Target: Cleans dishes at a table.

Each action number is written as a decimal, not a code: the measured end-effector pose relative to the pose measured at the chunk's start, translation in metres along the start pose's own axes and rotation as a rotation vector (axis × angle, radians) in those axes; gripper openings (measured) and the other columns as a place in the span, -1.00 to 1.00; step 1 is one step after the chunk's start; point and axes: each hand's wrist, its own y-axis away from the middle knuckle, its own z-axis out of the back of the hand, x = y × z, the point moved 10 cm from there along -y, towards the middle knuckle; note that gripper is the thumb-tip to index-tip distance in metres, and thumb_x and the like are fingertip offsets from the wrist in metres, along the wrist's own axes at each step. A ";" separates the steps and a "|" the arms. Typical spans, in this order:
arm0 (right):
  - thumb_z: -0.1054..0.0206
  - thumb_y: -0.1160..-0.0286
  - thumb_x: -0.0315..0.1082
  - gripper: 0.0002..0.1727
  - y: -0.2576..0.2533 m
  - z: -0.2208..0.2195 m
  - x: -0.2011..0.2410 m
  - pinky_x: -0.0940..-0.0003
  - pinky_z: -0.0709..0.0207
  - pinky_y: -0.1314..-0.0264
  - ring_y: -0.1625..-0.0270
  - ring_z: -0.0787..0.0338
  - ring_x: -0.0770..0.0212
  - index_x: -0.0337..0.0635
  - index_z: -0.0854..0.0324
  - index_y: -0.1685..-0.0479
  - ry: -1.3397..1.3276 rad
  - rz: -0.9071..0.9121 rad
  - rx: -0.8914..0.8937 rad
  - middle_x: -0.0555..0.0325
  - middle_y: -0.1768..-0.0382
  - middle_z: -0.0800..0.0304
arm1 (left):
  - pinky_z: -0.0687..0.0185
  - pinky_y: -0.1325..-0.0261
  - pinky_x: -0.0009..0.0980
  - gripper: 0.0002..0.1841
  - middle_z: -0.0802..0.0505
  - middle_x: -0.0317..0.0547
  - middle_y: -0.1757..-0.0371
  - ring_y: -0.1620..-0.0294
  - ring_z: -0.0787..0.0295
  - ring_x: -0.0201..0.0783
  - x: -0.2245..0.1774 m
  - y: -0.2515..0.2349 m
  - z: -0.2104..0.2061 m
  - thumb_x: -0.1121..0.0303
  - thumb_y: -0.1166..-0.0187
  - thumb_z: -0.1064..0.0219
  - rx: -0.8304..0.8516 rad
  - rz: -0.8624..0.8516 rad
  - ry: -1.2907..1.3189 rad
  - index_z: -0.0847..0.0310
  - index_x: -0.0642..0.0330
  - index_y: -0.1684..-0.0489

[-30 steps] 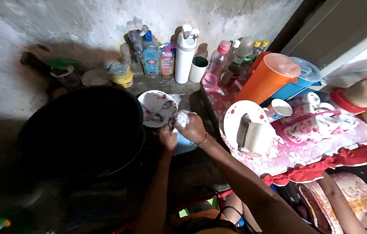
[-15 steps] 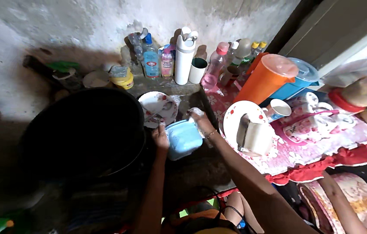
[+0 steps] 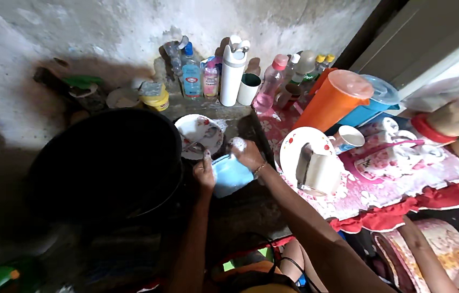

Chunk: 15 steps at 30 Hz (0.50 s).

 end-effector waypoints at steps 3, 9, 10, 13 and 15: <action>-0.37 -0.61 -0.28 -0.62 0.006 -0.002 0.003 -0.19 -0.50 -0.38 -0.22 -0.76 -0.24 -0.48 -0.70 -0.16 0.002 -0.021 -0.015 -0.38 -0.05 -0.80 | -0.37 0.36 -0.63 -0.52 -0.45 -0.35 0.73 0.62 -0.37 -0.63 0.001 0.001 -0.002 0.44 -0.77 -0.10 -0.011 0.005 -0.007 -0.47 0.41 0.75; -0.41 -0.57 -0.21 -0.57 0.011 -0.010 0.023 -0.27 -0.55 -0.35 -0.22 -0.80 -0.25 -0.42 -0.71 -0.22 0.005 0.147 -0.029 -0.33 -0.08 -0.83 | -0.41 0.30 -0.55 -0.51 -0.51 -0.24 0.67 0.56 -0.41 -0.55 0.001 0.002 0.000 0.37 -0.81 -0.14 -0.006 0.042 -0.071 -0.53 0.49 0.66; -0.35 -0.64 -0.17 -0.53 0.001 -0.005 0.006 -0.30 -0.51 -0.41 -0.29 -0.76 -0.29 -0.41 -0.66 -0.30 0.023 0.061 -0.011 -0.37 -0.14 -0.80 | -0.42 0.33 -0.61 -0.52 -0.50 -0.32 0.67 0.58 -0.41 -0.61 0.006 0.000 0.003 0.32 -0.80 -0.18 -0.031 0.082 -0.033 -0.53 0.43 0.65; -0.31 -0.70 -0.13 -0.49 -0.008 0.014 -0.020 -0.31 -0.46 -0.48 -0.36 -0.72 -0.32 -0.42 -0.61 -0.36 0.052 -0.087 -0.043 -0.40 -0.22 -0.76 | -0.65 -0.01 -0.39 -0.58 -0.76 -0.02 0.29 0.25 -0.67 -0.41 0.037 -0.002 0.006 0.19 -0.80 -0.21 -0.095 0.299 0.126 -0.67 0.51 0.16; -0.37 -0.64 -0.15 -0.47 0.008 0.018 -0.008 -0.22 -0.49 -0.47 -0.34 -0.74 -0.31 -0.51 -0.61 -0.31 0.070 -0.105 -0.105 -0.44 -0.19 -0.76 | -0.59 -0.35 -0.20 -0.46 -0.77 0.21 -0.16 -0.15 -0.71 -0.19 0.064 -0.003 -0.004 0.07 -0.88 0.00 -0.075 0.383 0.304 -0.56 0.49 -0.30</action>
